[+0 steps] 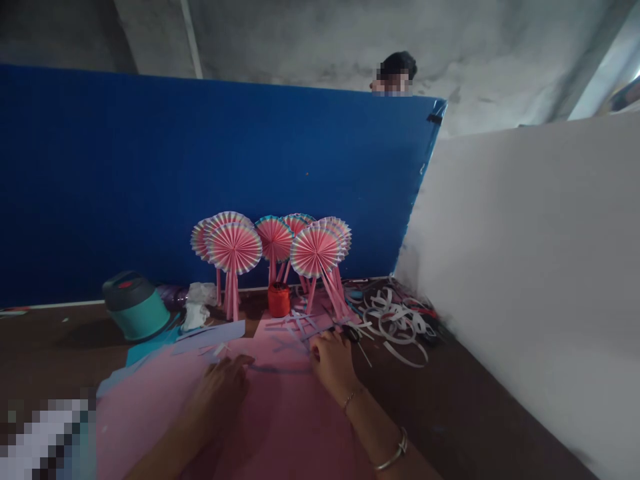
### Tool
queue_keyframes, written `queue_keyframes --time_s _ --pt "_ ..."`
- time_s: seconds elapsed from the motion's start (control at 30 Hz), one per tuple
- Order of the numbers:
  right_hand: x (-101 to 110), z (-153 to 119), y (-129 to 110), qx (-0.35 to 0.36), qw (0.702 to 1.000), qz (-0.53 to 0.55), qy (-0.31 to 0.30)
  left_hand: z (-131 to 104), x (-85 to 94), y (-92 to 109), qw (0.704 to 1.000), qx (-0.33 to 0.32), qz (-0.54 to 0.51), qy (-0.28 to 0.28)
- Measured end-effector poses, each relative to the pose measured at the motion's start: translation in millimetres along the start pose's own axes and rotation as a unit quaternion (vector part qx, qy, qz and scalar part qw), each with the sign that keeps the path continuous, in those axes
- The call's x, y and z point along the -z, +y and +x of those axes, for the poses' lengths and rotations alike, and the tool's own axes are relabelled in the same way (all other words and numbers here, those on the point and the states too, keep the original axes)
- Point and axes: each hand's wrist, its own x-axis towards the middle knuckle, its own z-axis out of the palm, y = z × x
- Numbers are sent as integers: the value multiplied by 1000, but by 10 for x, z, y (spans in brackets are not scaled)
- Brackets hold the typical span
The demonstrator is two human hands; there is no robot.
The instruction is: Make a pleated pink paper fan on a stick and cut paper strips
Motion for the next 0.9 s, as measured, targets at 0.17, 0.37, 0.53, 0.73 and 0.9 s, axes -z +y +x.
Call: queue_keyframes --time_s 0.17,0.37,0.53,0.73,0.9 --pt "-12 18 12 -2 1000 -1 -2 -47 -106 -84 997 -9 15 75" --pt "-8 16 26 1 1000 7 19 -3 -324 -59 970 -230 -7 72" --pt "-17 18 -4 16 1000 16 4 -70 -434 81 959 -279 -19 -42" --pt "46 15 6 3 1000 3 3 -172 -299 107 964 -262 -38 -25" --pt "103 22 81 -14 1000 -3 16 -171 -239 177 972 -231 -34 -22"
